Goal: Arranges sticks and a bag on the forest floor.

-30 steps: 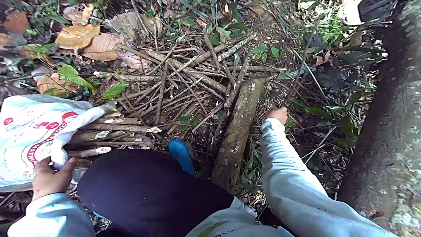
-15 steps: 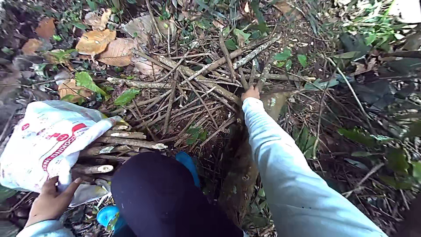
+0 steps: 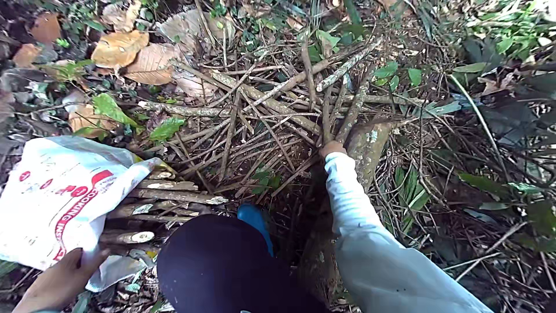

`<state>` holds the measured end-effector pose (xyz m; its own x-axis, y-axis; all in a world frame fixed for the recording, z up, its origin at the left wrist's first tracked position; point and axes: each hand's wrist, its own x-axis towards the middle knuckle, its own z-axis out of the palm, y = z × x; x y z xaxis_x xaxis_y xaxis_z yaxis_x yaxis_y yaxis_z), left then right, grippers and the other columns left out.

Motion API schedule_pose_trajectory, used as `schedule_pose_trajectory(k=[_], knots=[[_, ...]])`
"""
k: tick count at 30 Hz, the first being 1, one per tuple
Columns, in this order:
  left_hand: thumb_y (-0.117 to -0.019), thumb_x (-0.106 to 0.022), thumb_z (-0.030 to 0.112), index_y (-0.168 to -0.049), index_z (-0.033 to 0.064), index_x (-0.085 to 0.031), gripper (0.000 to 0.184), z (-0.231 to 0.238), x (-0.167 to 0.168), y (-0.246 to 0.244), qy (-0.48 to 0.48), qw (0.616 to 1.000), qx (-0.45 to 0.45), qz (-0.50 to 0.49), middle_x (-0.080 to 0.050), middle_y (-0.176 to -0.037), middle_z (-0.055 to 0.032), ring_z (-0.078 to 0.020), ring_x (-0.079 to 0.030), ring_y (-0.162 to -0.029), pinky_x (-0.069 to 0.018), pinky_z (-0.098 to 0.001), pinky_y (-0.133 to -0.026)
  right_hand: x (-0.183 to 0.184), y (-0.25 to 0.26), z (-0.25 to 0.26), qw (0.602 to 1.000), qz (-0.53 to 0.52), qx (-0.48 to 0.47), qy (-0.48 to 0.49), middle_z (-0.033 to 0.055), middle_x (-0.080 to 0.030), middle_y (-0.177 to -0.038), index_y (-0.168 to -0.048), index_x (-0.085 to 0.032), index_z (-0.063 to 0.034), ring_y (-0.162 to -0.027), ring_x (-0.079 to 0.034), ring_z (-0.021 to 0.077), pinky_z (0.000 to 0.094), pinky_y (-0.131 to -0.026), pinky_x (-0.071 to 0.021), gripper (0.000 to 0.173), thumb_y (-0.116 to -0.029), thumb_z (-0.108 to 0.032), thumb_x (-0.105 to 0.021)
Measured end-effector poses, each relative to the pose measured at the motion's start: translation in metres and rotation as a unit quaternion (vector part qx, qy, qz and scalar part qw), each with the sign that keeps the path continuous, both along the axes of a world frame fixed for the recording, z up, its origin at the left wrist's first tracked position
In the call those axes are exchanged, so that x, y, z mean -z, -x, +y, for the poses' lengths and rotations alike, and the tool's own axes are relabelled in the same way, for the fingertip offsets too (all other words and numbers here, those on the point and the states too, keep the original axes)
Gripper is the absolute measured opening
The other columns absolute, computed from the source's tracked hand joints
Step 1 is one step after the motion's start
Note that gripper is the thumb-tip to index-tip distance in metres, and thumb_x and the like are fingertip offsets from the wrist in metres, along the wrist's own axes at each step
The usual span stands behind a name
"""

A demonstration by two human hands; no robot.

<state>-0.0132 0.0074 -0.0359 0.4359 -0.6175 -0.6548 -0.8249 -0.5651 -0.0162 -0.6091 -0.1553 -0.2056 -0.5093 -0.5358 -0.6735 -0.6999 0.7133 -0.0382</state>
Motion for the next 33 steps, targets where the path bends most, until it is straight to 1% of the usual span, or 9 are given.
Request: schedule_pose_trajectory(k=[2,5,9,13,20,22,25,28,33], knots=[[-0.1048,-0.062,0.034,-0.126,-0.0135,-0.058,0.052,-0.011,-0.002,0.013,0.035,0.999,-0.004,-0.03,-0.061,-0.119,-0.0429,-0.0601,-0.057,-0.119,-0.0396,-0.0775,-0.099,0.012,0.009,-0.009,0.996,-0.038,0.058,0.056,0.0344,-0.045,-0.151,-0.146,-0.047,0.0086,-0.142,-0.044,0.048,0.0648,-0.114,-0.0381,0.078,-0.091,-0.038,-0.075],[-0.1022,-0.067,0.026,-0.141,-0.0113,-0.05,0.057,-0.025,0.001,0.036,0.146,0.989,-0.015,-0.035,-0.051,-0.138,-0.0431,-0.059,-0.049,-0.131,-0.0364,-0.0734,-0.107,0.034,0.015,-0.039,0.975,-0.109,0.153,0.118,0.0321,-0.051,-0.146,-0.14,-0.052,0.0116,-0.141,-0.048,0.0416,0.0577,-0.116,-0.0386,0.067,-0.0979,-0.037,-0.07],[-0.1001,-0.069,0.022,-0.149,-0.0093,-0.043,0.064,-0.034,0.013,0.056,0.206,0.978,-0.006,-0.024,-0.04,-0.148,-0.0447,-0.0618,-0.04,-0.139,-0.0312,-0.074,-0.112,0.03,0.001,-0.056,0.982,-0.107,0.132,0.087,0.0338,-0.043,-0.153,-0.147,-0.04,0.0157,-0.147,-0.041,0.0404,0.0531,-0.12,-0.0335,0.066,-0.1034,-0.028,-0.063],[-0.1023,-0.066,0.026,-0.151,-0.0078,-0.041,0.064,-0.04,0.023,0.065,0.189,0.981,-0.005,-0.039,-0.04,-0.149,-0.0433,-0.0621,-0.039,-0.139,-0.0314,-0.0743,-0.112,0.049,-0.018,-0.061,0.967,-0.049,0.217,0.128,0.0326,-0.04,-0.155,-0.155,-0.026,0.0116,-0.146,-0.042,0.0398,0.0512,-0.119,-0.0374,0.091,-0.0918,-0.03,-0.077],[-0.105,-0.061,0.028,-0.151,-0.008,-0.041,0.062,-0.059,0.033,0.06,0.134,0.989,-0.034,-0.046,-0.041,-0.148,-0.0442,-0.0613,-0.04,-0.14,-0.0328,-0.073,-0.112,0.009,-0.048,-0.006,0.955,-0.131,0.211,0.162,0.0313,-0.054,-0.143,-0.145,-0.046,0.0108,-0.134,-0.054,0.0415,0.0561,-0.111,-0.0439,0.055,-0.1015,-0.019,-0.064],[-0.1036,-0.063,0.028,-0.15,-0.0087,-0.041,0.063,-0.063,0.036,0.057,0.124,0.99,-0.048,-0.051,-0.043,-0.146,-0.0444,-0.0615,-0.043,-0.137,-0.0348,-0.0742,-0.109,-0.016,-0.055,0.038,0.955,-0.165,0.181,0.168,0.0333,-0.055,-0.139,-0.147,-0.044,0.0079,-0.128,-0.057,0.0445,0.0599,-0.107,-0.0458,0.055,-0.1003,-0.014,-0.063],[-0.1052,-0.06,0.029,-0.137,-0.0127,-0.052,0.053,-0.062,0.039,0.049,0.12,0.99,-0.052,-0.042,-0.055,-0.132,-0.0445,-0.0618,-0.053,-0.127,-0.0392,-0.0773,-0.103,-0.044,-0.054,0.116,0.947,-0.228,0.132,0.184,0.029,-0.059,-0.133,-0.155,-0.035,-0.0004,-0.112,-0.065,0.0374,0.0531,-0.094,-0.0545,0.065,-0.0962,-0.002,-0.063],[-0.11,-0.05,0.032,-0.131,-0.0118,-0.058,0.049,-0.06,0.032,0.037,0.14,0.988,-0.065,-0.005,-0.058,-0.129,-0.0424,-0.0598,-0.054,-0.127,-0.038,-0.0769,-0.104,-0.071,-0.049,0.19,0.94,-0.287,0.016,0.186,0.0266,-0.049,-0.151,-0.163,-0.021,-0.0032,-0.132,-0.057,0.0341,0.0494,-0.109,-0.0482,0.086,-0.0886,0.009,-0.061],[-0.1089,-0.053,0.026,-0.124,-0.01,-0.065,0.04,-0.053,0.0,0.017,0.279,0.949,-0.121,0.082,-0.063,-0.124,-0.0379,-0.0545,-0.057,-0.123,-0.0382,-0.0735,-0.104,-0.121,-0.047,0.239,0.88,-0.387,-0.243,0.13,0.0225,-0.047,-0.156,-0.158,-0.036,0.0002,-0.141,-0.051,0.0288,0.0438,-0.117,-0.0421,0.086,-0.0775,0.008,-0.063]])
